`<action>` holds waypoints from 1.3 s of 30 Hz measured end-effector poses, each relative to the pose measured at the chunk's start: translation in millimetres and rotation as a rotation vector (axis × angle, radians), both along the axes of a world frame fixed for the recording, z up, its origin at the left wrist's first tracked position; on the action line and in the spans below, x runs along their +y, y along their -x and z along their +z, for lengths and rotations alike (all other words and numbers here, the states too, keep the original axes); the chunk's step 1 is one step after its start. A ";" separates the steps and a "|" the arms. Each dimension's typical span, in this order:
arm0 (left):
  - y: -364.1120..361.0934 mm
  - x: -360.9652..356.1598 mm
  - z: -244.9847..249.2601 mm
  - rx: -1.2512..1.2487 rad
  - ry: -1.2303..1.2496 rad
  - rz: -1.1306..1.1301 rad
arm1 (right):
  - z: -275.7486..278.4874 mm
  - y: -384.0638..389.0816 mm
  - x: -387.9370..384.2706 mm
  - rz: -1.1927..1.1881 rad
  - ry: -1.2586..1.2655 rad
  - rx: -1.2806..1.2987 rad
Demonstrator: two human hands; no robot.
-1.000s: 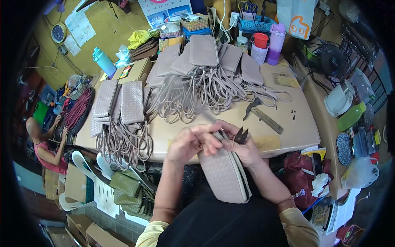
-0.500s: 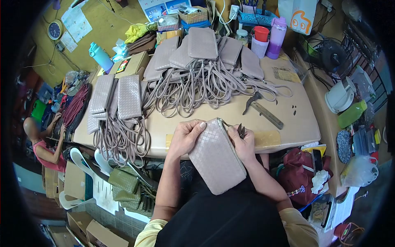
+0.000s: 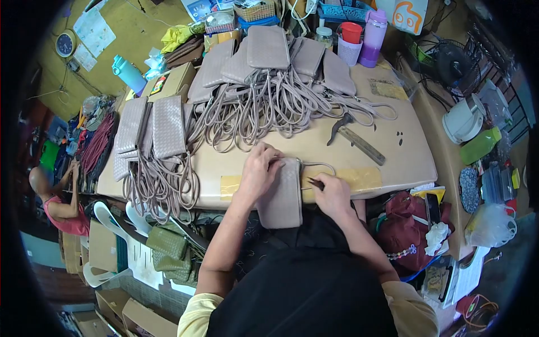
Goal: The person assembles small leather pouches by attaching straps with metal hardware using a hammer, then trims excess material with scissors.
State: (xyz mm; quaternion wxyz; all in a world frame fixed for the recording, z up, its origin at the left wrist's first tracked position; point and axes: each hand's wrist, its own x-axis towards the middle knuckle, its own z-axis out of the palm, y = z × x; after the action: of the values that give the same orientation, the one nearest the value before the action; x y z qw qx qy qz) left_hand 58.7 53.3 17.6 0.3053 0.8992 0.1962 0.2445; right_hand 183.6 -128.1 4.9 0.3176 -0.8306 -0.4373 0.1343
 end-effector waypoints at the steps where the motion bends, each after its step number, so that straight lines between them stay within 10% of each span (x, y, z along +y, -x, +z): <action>1: 2.5 -4.4 -10.7 -0.145 -0.110 0.071 | -6.2 -6.1 -4.6 -0.021 -0.141 0.031; 6: 8.2 1.8 -30.4 -0.060 -0.386 0.210 | 0.1 -33.6 18.1 0.069 -0.408 -0.093; 12: 1.7 28.4 17.1 0.146 0.402 0.010 | 12.3 -52.6 59.4 0.373 0.101 0.350; 18: -24.9 29.3 25.9 -0.016 -0.404 -0.010 | 25.2 -57.1 10.0 0.051 0.360 -0.207; 22: -13.5 4.5 -24.2 0.012 0.190 -0.002 | 35.6 -71.3 -41.6 -0.129 0.096 -0.275; 29: -29.9 -48.0 -4.9 -0.022 -0.116 0.114 | 42.9 -44.9 -21.6 -0.128 -0.347 -0.121; 39: -22.5 -24.7 -29.0 -0.029 0.516 0.214 | 14.7 -20.8 -2.0 0.051 -0.194 -0.094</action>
State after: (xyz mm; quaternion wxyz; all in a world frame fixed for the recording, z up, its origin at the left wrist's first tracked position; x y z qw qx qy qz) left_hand 81.2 28.7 -11.5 0.4993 0.7624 0.3414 0.2300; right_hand 204.4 -130.1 19.6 0.3721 -0.7900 -0.4835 0.0604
